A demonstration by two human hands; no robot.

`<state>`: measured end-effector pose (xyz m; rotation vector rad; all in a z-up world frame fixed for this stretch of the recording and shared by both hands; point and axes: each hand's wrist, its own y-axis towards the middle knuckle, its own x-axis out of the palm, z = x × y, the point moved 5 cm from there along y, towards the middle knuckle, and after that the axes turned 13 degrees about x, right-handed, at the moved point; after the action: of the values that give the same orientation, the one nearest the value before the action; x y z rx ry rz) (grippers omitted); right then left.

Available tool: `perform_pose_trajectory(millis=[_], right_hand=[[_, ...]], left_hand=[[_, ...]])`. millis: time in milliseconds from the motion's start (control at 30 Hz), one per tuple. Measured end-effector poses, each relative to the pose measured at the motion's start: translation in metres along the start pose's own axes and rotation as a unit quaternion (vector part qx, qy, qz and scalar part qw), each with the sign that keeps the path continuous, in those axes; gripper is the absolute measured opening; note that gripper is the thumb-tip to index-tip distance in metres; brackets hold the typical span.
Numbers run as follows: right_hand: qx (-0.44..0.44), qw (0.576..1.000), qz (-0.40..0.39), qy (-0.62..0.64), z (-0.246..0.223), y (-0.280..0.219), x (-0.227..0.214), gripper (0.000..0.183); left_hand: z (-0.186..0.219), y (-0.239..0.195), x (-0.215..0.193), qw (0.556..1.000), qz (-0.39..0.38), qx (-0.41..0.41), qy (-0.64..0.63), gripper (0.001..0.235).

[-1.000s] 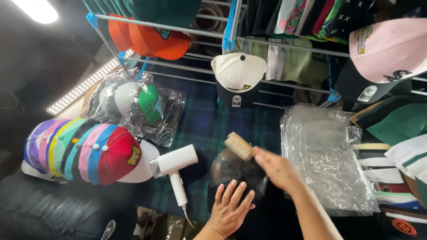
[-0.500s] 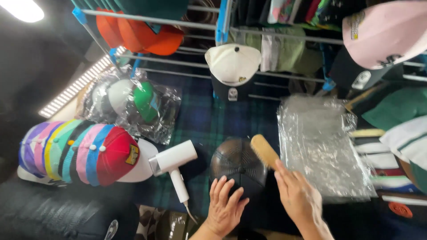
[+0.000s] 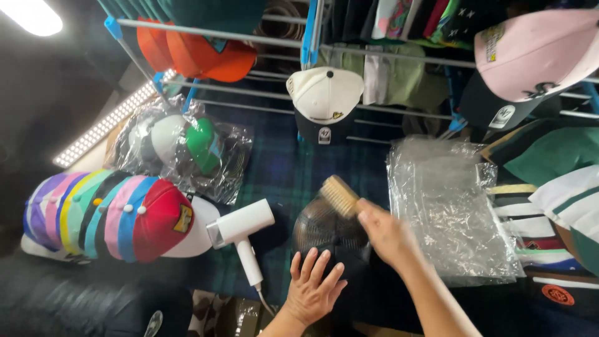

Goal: The person uses a brush to clean the exterior and interior of a black cap. They then pick up a plastic bag and place it on the table.

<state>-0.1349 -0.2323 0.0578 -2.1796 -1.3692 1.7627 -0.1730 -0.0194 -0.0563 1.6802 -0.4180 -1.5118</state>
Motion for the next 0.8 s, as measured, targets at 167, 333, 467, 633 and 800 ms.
perform_pose_trajectory(millis=[167, 333, 467, 633, 800], right_hand=[[0.145, 0.985, -0.086, 0.031, 0.068, 0.024, 0.034, 0.048], [0.083, 0.981, 0.03, 0.175, 0.09, -0.043, 0.05, 0.048], [0.113, 0.977, 0.017, 0.181, 0.119, -0.055, 0.087, 0.041], [0.238, 0.958, -0.036, 0.159, 0.186, -0.047, 0.127, 0.045], [0.253, 0.91, -0.04, 0.327, 0.164, -0.045, 0.151, 0.043]], left_hand=[[0.009, -0.005, -0.007, 1.0, 0.012, 0.018, 0.013, 0.05], [0.004, 0.0, -0.006, 1.0, 0.015, 0.011, 0.013, 0.044], [-0.003, 0.026, -0.028, 0.997, 0.022, -0.038, -0.06, 0.034], [-0.036, 0.097, -0.05, 0.988, 0.078, -0.085, -0.1, 0.011], [-0.064, 0.079, 0.0, 0.969, -0.037, -0.222, -0.105, 0.033]])
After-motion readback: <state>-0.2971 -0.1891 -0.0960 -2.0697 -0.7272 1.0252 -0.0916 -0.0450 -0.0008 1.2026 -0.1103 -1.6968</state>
